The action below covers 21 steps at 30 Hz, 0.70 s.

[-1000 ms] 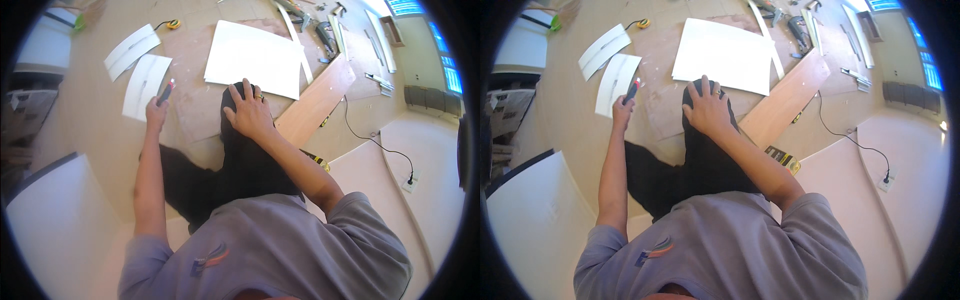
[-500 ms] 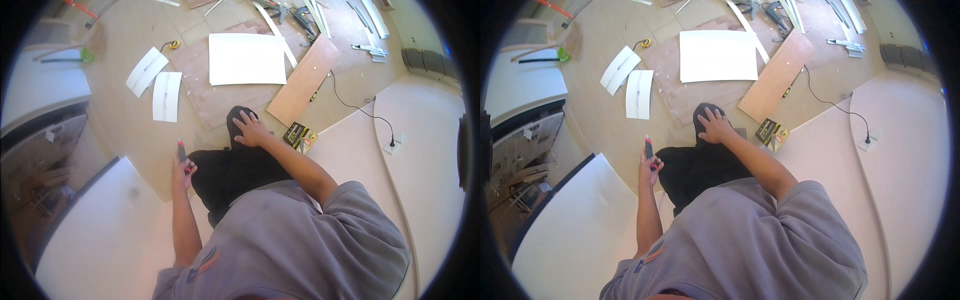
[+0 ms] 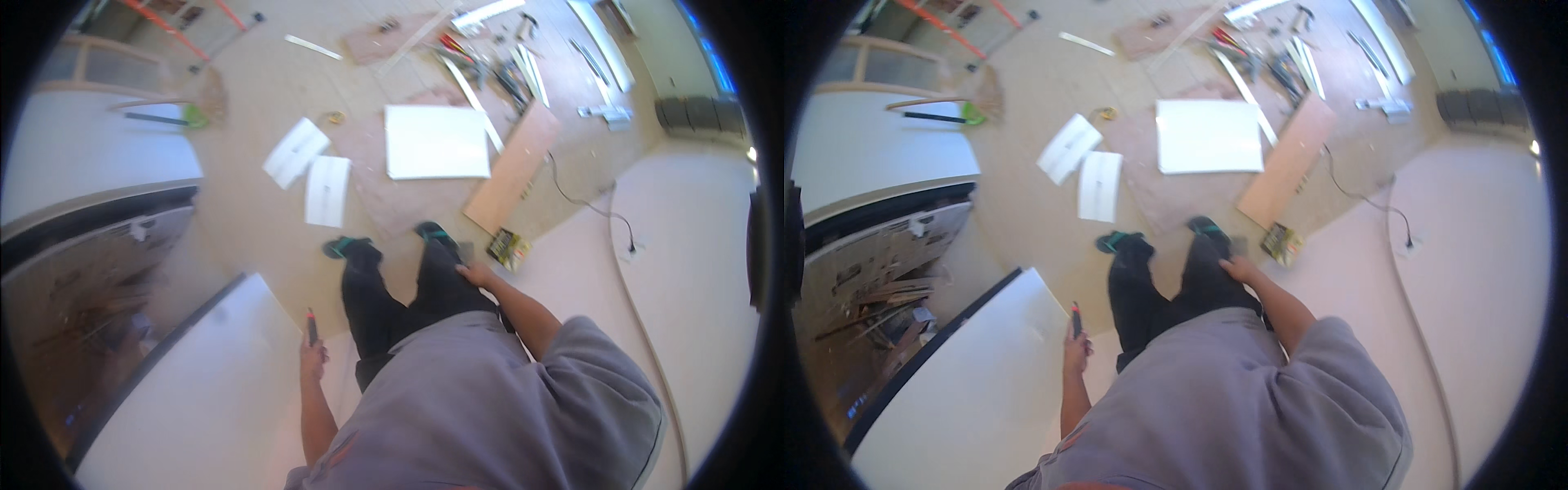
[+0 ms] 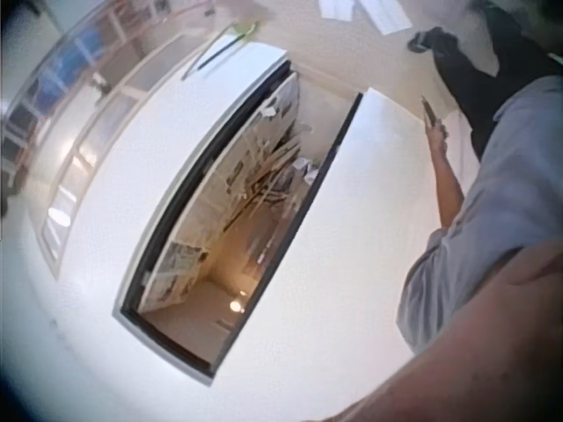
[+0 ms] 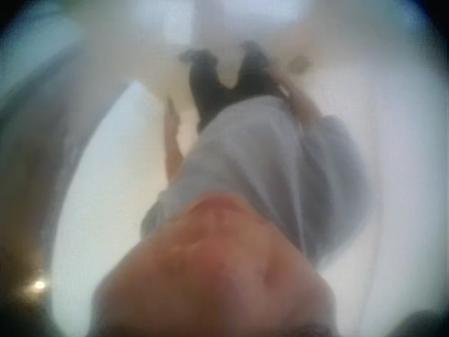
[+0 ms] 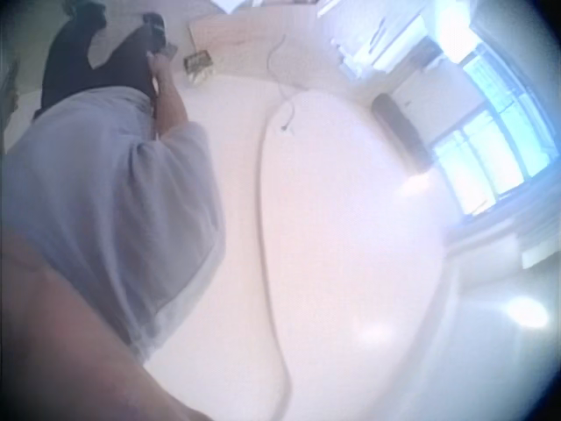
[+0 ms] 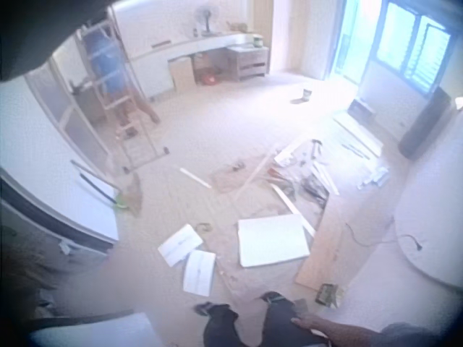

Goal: The person kneels on the floor and uses a utility knife to cut a white panel into smaller pieces. They then move to a balcony to pick up additional panels and return to the room to place them on the floor.

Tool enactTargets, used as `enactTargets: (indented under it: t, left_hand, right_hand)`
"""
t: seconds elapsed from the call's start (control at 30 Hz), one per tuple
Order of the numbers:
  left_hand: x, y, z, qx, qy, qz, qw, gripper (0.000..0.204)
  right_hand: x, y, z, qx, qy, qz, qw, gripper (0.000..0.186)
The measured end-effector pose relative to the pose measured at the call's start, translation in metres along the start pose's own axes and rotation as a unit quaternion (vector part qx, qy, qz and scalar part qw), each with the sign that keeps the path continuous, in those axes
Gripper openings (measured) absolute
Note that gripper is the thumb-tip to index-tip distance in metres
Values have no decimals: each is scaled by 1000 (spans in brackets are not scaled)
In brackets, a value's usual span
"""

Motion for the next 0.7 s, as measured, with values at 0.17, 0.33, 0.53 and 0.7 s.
enactTargets:
  t: [0.17,0.33,0.53,0.7]
  left_hand:
    - [28,63,-3,-49,45,16,998,68]
    - [96,121,-13,-77,-16,-55,995,69]
    - [188,128,-32,-96,-80,-134,983,72]
    - [217,120,-75,-84,-16,-176,981,80]
  right_hand:
    - [-91,14,7,43,19,1,999,43]
    - [-180,-1,26,43,77,1,996,45]
    - [-175,-9,-25,-13,90,194,977,44]
    - [-254,76,40,123,101,-11,987,40]
Point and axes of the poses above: each hand's wrist, its own z-axis away from the middle knuckle, its own y-axis out of the back of the hand, x = y × z, the point moved 8 cm from there along -z, towards the middle knuckle, and after that the axes turned 7 degrees about -x, right-handed, at the moved point
